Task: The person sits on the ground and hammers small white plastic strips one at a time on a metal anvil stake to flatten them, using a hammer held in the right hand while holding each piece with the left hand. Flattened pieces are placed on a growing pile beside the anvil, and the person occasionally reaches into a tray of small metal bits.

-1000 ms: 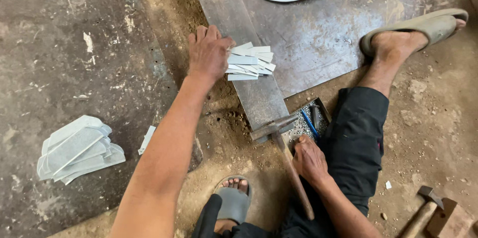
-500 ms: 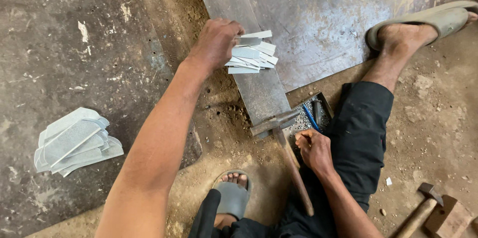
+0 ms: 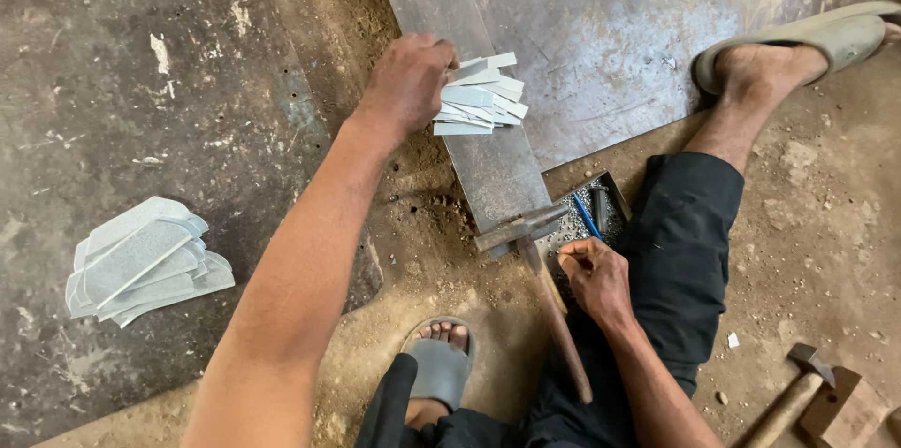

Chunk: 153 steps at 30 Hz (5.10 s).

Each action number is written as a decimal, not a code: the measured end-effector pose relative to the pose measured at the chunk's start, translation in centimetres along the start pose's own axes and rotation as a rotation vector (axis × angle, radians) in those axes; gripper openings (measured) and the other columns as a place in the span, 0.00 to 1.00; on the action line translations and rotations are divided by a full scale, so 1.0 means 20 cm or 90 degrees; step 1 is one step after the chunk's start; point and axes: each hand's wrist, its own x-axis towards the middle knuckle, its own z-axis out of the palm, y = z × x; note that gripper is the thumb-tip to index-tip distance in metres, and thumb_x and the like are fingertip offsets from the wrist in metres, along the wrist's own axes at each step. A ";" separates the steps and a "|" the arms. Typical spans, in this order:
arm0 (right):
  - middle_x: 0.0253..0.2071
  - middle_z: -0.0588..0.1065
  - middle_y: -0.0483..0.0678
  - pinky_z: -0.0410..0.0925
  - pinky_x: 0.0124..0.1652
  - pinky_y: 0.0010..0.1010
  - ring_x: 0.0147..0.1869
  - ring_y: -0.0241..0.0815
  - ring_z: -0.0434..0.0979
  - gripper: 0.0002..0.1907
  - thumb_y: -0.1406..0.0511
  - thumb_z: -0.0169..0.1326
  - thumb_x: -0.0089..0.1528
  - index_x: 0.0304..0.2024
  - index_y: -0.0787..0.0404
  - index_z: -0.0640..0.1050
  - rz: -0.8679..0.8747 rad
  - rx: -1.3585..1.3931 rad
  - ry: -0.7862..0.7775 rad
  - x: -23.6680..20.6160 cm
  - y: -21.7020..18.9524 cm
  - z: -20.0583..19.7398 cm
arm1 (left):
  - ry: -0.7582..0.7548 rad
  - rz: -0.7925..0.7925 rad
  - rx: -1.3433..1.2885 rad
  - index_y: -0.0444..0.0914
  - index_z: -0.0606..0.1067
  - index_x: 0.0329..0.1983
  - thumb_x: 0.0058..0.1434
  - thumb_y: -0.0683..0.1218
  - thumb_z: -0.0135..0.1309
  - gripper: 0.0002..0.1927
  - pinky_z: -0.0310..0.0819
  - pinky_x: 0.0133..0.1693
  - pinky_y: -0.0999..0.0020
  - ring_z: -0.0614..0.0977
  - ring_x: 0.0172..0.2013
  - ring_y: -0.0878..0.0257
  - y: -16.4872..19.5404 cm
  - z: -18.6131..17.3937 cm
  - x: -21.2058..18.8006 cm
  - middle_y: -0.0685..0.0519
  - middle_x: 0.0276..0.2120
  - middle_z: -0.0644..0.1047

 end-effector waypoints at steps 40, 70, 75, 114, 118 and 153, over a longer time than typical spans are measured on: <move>0.39 0.82 0.48 0.72 0.41 0.35 0.44 0.47 0.80 0.09 0.75 0.62 0.58 0.38 0.57 0.82 -0.474 -0.178 0.100 0.16 -0.66 0.26 | 0.350 -0.638 -1.005 0.33 0.73 0.38 0.63 0.41 0.60 0.08 0.75 0.25 0.72 0.81 0.25 0.64 0.49 0.30 -0.68 0.49 0.28 0.80; 0.22 0.67 0.50 0.63 0.28 0.34 0.25 0.41 0.64 0.20 0.63 0.42 0.72 0.27 0.68 0.71 -0.164 -0.030 -0.108 -0.30 -0.50 -0.12 | 0.336 -0.640 -0.952 0.31 0.76 0.37 0.60 0.40 0.63 0.08 0.76 0.29 0.74 0.80 0.26 0.68 0.57 0.32 -0.65 0.51 0.28 0.81; 0.26 0.70 0.53 0.65 0.29 0.35 0.25 0.45 0.67 0.15 0.65 0.42 0.71 0.37 0.71 0.75 -0.241 -0.031 -0.077 -0.33 -0.56 -0.12 | 0.363 -0.618 -0.921 0.31 0.75 0.35 0.60 0.39 0.64 0.08 0.74 0.27 0.73 0.78 0.25 0.67 0.58 0.33 -0.65 0.50 0.27 0.80; 0.23 0.67 0.45 0.59 0.25 0.25 0.24 0.32 0.64 0.18 0.63 0.41 0.71 0.30 0.67 0.71 -0.340 0.016 -0.088 -0.28 -0.43 -0.05 | 0.315 -0.650 -0.737 0.31 0.72 0.36 0.62 0.41 0.60 0.09 0.77 0.26 0.72 0.81 0.24 0.67 0.62 0.28 -0.62 0.48 0.27 0.80; 0.16 0.65 0.44 0.57 0.20 0.28 0.18 0.33 0.61 0.29 0.56 0.39 0.75 0.22 0.64 0.68 0.043 0.135 -0.200 -0.24 -0.22 -0.09 | 0.328 -0.648 -0.771 0.31 0.71 0.36 0.62 0.40 0.60 0.10 0.77 0.26 0.71 0.81 0.24 0.65 0.61 0.25 -0.61 0.48 0.27 0.80; 0.43 0.76 0.65 0.71 0.41 0.51 0.44 0.65 0.75 0.07 0.71 0.50 0.56 0.34 0.71 0.76 -0.228 -0.346 0.047 -0.02 0.14 0.04 | 0.059 -0.172 0.074 0.46 0.81 0.40 0.55 0.48 0.66 0.10 0.62 0.49 0.54 0.70 0.47 0.54 0.17 -0.07 -0.04 0.52 0.40 0.73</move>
